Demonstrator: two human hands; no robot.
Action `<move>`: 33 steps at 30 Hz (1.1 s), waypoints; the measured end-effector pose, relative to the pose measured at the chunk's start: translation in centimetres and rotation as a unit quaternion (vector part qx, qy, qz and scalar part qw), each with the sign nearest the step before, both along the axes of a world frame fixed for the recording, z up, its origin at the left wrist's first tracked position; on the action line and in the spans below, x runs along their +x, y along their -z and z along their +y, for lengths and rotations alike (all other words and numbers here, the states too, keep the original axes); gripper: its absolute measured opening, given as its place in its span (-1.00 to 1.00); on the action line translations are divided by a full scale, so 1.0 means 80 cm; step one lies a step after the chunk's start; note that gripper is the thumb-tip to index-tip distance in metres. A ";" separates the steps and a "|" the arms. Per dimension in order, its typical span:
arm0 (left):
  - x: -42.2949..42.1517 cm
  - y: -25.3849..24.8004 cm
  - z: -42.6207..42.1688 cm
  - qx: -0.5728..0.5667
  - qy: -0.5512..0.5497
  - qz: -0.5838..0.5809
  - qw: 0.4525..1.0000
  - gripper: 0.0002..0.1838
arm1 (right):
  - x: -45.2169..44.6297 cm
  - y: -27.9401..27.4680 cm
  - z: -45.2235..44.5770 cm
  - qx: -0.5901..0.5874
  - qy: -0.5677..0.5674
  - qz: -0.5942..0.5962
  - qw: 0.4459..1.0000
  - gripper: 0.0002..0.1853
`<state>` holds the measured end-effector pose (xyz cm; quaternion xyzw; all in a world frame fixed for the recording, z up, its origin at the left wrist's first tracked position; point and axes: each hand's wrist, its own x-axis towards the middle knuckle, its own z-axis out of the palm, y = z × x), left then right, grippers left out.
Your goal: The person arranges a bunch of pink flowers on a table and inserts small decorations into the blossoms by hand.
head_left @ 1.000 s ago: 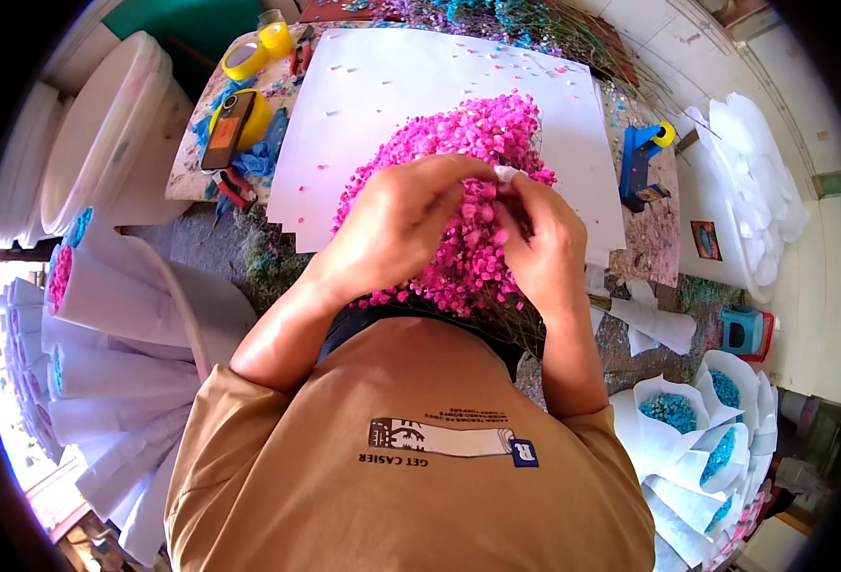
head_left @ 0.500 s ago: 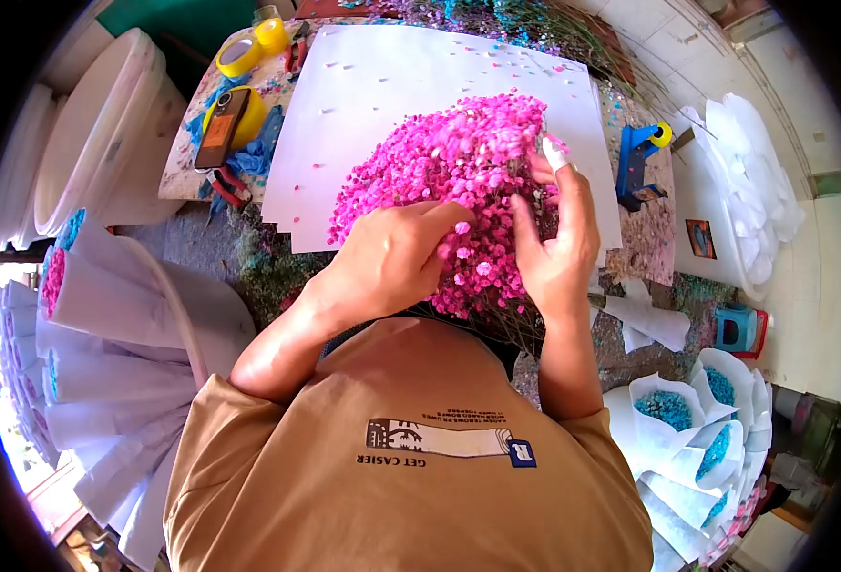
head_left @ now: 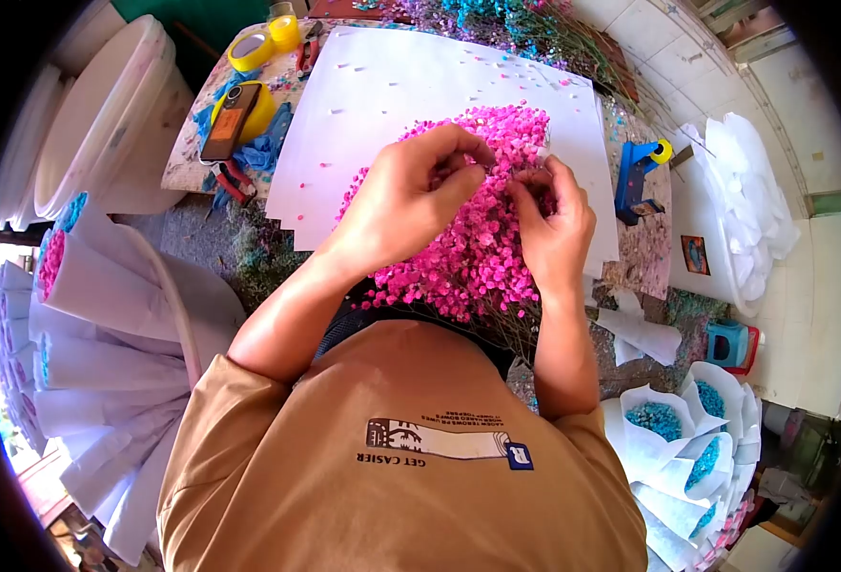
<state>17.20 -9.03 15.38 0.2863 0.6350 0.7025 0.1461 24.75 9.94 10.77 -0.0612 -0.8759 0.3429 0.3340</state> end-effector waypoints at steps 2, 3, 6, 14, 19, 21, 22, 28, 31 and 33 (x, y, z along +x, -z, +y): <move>-0.002 -0.013 0.008 -0.140 -0.036 0.108 0.984 -0.75 | 0.002 -0.005 -0.004 -0.009 -0.001 -0.005 1.000 -0.56; -0.003 -0.012 0.015 -0.157 -0.065 0.154 0.973 -0.77 | 0.002 -0.007 -0.003 -0.008 0.001 -0.004 1.000 -0.56; -0.017 0.013 0.033 -0.168 -0.115 0.270 0.941 -0.79 | 0.003 -0.009 -0.004 0.049 -0.018 0.025 0.998 -0.58; -0.022 0.016 0.030 -0.080 -0.074 0.098 0.989 -0.80 | 0.004 0.006 0.001 -0.037 0.024 0.066 0.997 -0.66; -0.025 -0.004 0.009 0.223 0.141 -0.291 0.920 -0.91 | 0.003 0.005 0.006 -0.078 0.014 0.082 0.993 -0.70; -0.027 -0.003 0.013 0.171 0.170 -0.287 0.927 -0.85 | 0.000 0.006 0.009 -0.096 0.012 0.078 0.992 -0.71; -0.027 -0.003 0.016 0.170 0.171 -0.287 0.927 -0.85 | -0.002 0.008 0.011 -0.097 0.005 0.082 0.992 -0.71; -0.024 0.005 0.040 -0.135 0.020 0.075 0.988 -0.72 | -0.001 0.001 0.008 -0.083 -0.003 0.071 0.994 -0.71; -0.022 0.002 0.040 -0.208 0.014 0.096 0.973 -0.65 | -0.003 0.002 0.009 -0.053 0.005 0.081 0.995 -0.72; -0.022 0.005 0.043 -0.238 0.008 0.123 0.963 -0.64 | -0.002 0.005 0.008 -0.036 0.005 0.089 0.995 -0.72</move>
